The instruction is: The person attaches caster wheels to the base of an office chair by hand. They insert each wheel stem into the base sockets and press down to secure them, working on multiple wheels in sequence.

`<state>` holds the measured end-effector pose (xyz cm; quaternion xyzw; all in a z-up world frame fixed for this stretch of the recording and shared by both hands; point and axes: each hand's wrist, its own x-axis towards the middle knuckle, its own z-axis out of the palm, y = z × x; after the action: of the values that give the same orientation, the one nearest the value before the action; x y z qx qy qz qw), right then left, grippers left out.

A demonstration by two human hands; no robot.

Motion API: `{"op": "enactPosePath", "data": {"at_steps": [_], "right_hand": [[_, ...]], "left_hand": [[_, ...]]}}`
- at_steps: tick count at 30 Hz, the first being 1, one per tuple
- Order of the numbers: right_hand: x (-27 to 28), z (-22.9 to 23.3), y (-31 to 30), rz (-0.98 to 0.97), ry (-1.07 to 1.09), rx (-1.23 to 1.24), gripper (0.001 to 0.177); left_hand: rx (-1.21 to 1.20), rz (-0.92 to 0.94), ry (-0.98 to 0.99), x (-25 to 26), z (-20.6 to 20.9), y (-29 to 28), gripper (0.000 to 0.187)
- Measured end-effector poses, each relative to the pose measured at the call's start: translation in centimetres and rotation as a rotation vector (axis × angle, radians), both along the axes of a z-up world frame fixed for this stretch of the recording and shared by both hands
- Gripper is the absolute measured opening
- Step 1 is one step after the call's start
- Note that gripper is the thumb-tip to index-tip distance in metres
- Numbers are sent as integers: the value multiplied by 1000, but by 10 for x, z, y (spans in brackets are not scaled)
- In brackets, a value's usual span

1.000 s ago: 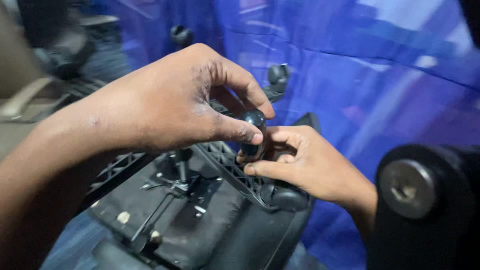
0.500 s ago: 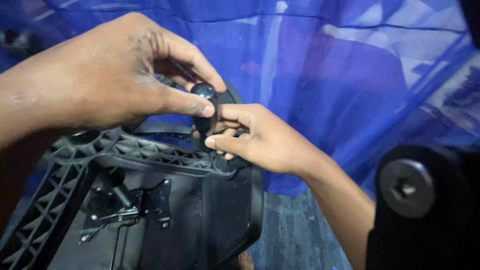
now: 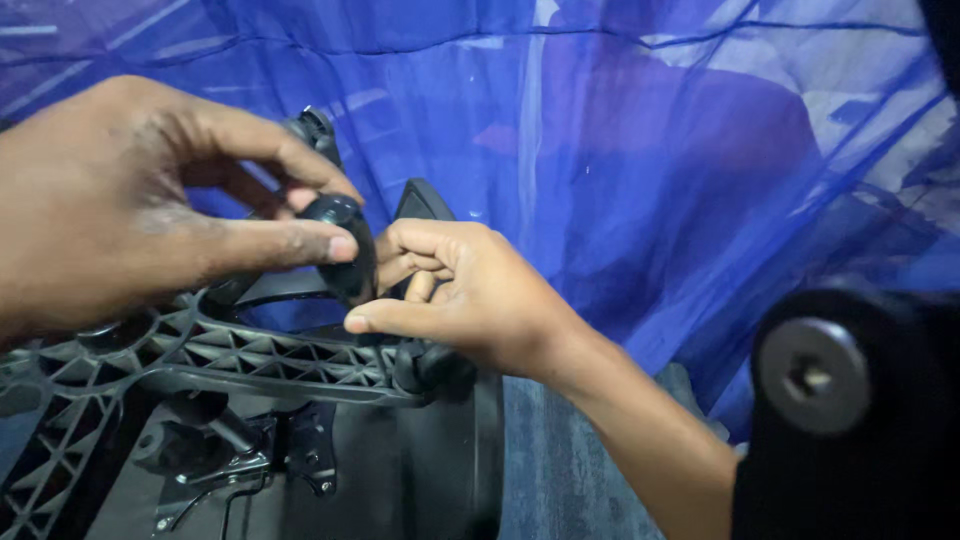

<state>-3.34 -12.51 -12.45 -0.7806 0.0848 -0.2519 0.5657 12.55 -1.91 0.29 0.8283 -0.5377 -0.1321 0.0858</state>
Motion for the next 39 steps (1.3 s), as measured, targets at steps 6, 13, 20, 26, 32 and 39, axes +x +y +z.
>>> {"op": "enactPosePath", "data": {"at_steps": [6, 13, 20, 26, 32, 39], "right_hand": [[-2, -1, -5, 103, 114, 186, 19], [-11, 6, 5, -123, 217, 23, 28], [-7, 15, 22, -85, 126, -60, 20], [-7, 19, 50, -249, 172, -46, 17], [-9, 21, 75, -303, 134, -93, 19], [1, 16, 99, -456, 27, -83, 25]], "left_hand": [[-48, 18, 60, -6, 1, -6, 34], [-120, -169, 31, 14, -14, -12, 27], [-283, -669, 288, 50, -25, -10, 32], [-239, -692, 533, 50, -26, 9, 27], [-390, -534, 227, 41, -27, 25, 21], [-418, -689, 386, 41, -18, 47, 32]]}}
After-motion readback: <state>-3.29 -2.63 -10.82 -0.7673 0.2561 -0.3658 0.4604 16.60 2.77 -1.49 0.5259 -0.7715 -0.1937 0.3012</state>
